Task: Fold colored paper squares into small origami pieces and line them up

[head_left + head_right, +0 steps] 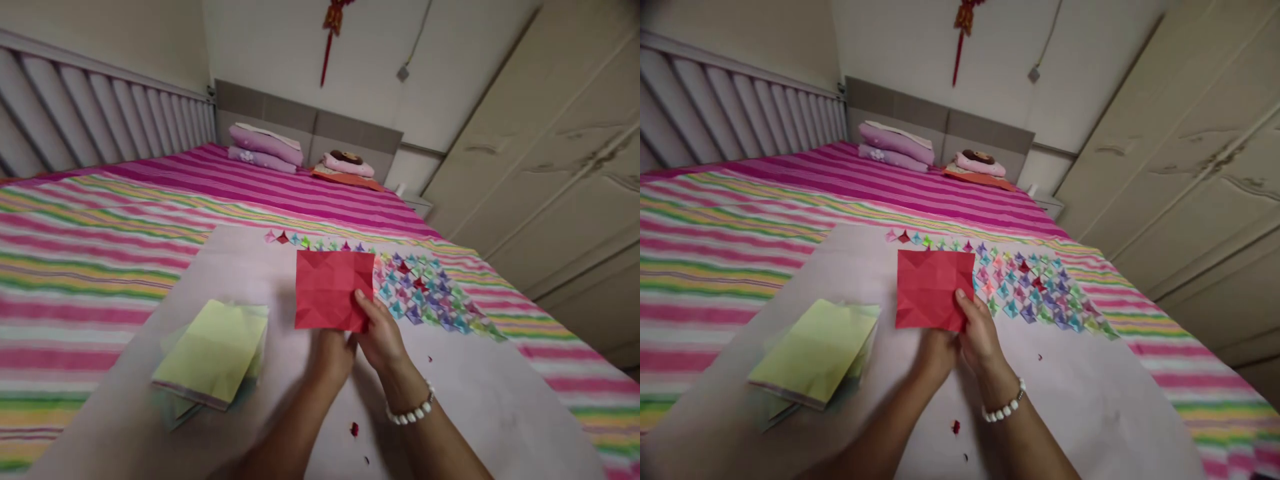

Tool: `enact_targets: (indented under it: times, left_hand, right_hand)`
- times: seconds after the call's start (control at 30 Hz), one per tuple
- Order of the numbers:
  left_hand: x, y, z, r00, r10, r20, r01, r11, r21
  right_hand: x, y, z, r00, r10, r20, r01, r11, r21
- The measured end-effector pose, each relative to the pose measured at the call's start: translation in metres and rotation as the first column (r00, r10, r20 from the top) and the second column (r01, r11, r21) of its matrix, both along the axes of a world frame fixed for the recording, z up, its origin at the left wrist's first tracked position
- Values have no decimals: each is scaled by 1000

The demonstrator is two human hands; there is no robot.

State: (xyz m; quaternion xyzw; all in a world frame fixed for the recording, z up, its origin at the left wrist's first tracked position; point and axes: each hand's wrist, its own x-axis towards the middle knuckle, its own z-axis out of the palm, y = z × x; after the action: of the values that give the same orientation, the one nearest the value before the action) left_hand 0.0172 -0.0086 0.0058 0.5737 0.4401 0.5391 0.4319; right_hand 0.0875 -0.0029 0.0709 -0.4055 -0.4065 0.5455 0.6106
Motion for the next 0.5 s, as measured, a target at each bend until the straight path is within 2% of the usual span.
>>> enact_targets:
  times: [0.03,0.1,0.17,0.23,0.3,0.4,0.5]
  left_hand:
    - [2,3,-1,999,29,27,-30,999,24]
    - [1,7,-1,978,137,158,-130,990,-57]
    - [-3,9,1,950,144,278,-95,978,-184]
    - [-9,10,4,922,72,379,12,977,-213]
    - [-13,11,6,846,97,524,60,960,-273]
    - [-15,13,10,821,116,559,86,942,-323]
    - [-11,13,11,791,70,608,172,928,-330]
  right_hand:
    - [11,-4,-6,999,-17,-47,15,1000,-26]
    - [29,-9,-18,994,-39,-99,33,997,-68]
    - [42,-10,-27,991,-53,-125,41,994,-99]
    - [50,-9,-34,988,-57,-144,40,992,-116]
    - [54,-6,-39,984,-58,-168,37,992,-124]
    - [56,-2,-46,976,-66,-209,38,990,-137]
    - [55,0,-53,973,-58,-226,24,988,-149]
